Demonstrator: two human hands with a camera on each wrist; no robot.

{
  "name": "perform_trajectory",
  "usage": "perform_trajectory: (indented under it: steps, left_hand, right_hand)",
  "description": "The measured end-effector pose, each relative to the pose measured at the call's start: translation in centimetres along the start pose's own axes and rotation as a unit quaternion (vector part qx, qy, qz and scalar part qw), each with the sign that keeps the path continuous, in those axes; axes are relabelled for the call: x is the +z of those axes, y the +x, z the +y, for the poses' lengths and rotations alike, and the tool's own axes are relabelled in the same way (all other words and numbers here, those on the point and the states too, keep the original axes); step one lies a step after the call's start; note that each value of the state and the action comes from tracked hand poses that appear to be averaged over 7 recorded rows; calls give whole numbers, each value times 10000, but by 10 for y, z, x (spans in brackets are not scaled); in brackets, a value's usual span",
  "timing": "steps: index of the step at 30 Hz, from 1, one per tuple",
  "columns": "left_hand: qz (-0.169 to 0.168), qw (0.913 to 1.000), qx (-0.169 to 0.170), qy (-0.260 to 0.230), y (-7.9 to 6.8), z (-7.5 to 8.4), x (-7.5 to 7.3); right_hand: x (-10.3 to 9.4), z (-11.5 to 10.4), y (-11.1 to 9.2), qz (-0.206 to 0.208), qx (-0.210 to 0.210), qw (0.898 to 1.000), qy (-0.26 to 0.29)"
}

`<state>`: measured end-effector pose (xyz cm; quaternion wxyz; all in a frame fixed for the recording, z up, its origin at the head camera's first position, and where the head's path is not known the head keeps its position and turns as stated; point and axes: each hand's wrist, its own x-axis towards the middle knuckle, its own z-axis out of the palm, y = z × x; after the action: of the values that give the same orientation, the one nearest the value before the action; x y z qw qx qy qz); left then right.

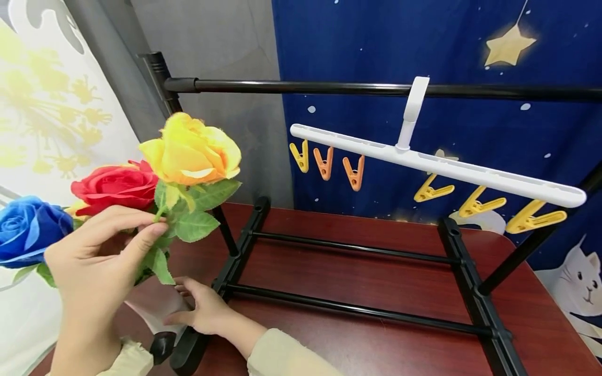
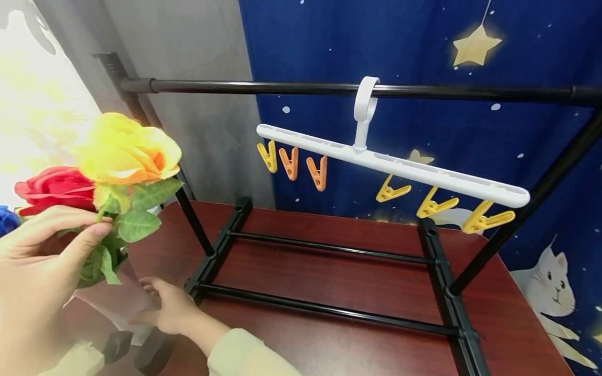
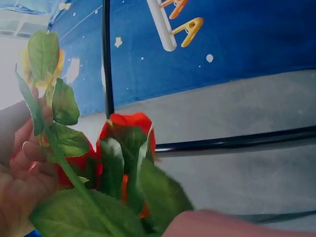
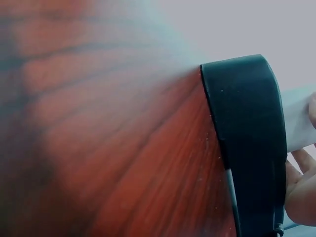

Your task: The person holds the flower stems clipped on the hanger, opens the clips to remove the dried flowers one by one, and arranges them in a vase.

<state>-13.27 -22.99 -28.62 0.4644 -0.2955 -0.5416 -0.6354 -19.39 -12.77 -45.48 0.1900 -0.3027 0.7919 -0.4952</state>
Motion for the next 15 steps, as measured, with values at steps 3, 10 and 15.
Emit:
perform_trajectory:
  steps: [3,10,15]
  left_hand:
    - [485,9987,76,114,1,3,-7]
    - [1534,9825,-236,1028,8,9,-17]
    - [1996,9613,-144,1892,4,10,-19]
  right_hand:
    - [-2,-1,0,-33,91,10000,13]
    - [-7,2,1,-270,-91,9993,231]
    - [-7,2,1,-262,-225,9994,101]
